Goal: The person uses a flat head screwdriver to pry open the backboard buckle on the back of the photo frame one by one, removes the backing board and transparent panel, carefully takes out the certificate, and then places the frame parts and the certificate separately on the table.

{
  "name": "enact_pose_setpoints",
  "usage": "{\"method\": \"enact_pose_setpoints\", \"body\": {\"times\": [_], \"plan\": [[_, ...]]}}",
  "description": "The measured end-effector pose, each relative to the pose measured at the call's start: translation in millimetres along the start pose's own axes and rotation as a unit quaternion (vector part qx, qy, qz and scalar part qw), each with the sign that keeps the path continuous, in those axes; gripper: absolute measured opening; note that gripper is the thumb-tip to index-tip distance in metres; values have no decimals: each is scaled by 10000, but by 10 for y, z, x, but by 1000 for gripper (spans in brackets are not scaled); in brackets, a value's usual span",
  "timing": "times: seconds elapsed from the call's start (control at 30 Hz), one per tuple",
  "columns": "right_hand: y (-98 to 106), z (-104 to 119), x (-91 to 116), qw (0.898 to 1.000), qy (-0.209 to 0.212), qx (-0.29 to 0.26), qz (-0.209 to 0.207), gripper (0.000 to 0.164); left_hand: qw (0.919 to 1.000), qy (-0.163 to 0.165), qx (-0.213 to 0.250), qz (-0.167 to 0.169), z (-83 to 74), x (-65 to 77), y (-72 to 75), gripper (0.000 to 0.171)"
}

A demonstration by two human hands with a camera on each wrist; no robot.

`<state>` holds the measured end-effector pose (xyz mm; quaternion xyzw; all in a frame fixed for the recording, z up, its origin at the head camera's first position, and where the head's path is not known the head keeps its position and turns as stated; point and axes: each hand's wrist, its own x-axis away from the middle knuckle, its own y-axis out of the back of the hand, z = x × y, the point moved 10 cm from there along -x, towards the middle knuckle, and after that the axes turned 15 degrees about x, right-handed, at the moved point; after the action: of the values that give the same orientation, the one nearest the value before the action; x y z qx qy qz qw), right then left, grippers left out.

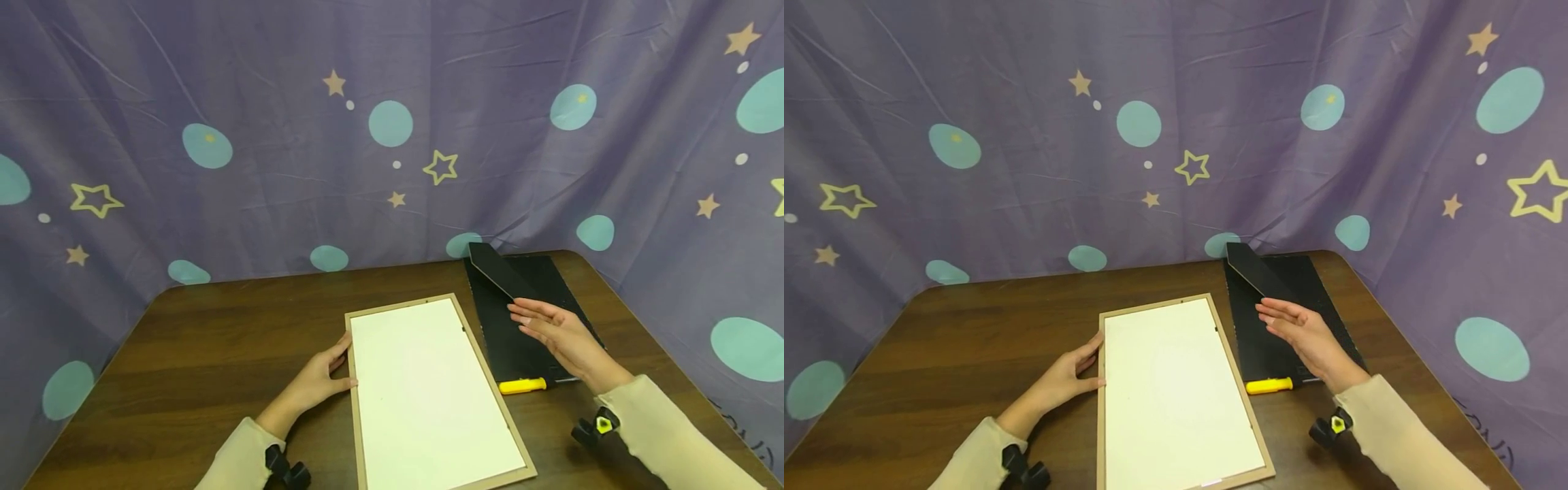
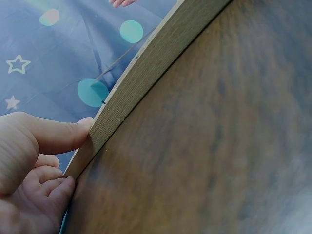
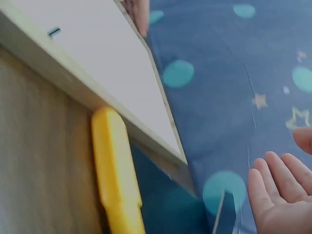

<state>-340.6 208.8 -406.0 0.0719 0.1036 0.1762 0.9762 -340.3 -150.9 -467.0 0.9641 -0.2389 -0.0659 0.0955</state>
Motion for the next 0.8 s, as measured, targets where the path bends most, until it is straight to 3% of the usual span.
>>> {"method": "enact_pose_setpoints", "body": {"times": [0.17,0.6,0.8], "plan": [[-316,-71,36,9990,-320,311,15,49,10000,15,-46,53,-5,-1,-12,85],[-1306,17,250,9961,-765,-41,448,54,9999,-12,-96,91,-11,11,-20,85],[-1713,48,417,9954,-762,22,587,50,9999,-59,-54,77,-17,15,-16,85]]}}
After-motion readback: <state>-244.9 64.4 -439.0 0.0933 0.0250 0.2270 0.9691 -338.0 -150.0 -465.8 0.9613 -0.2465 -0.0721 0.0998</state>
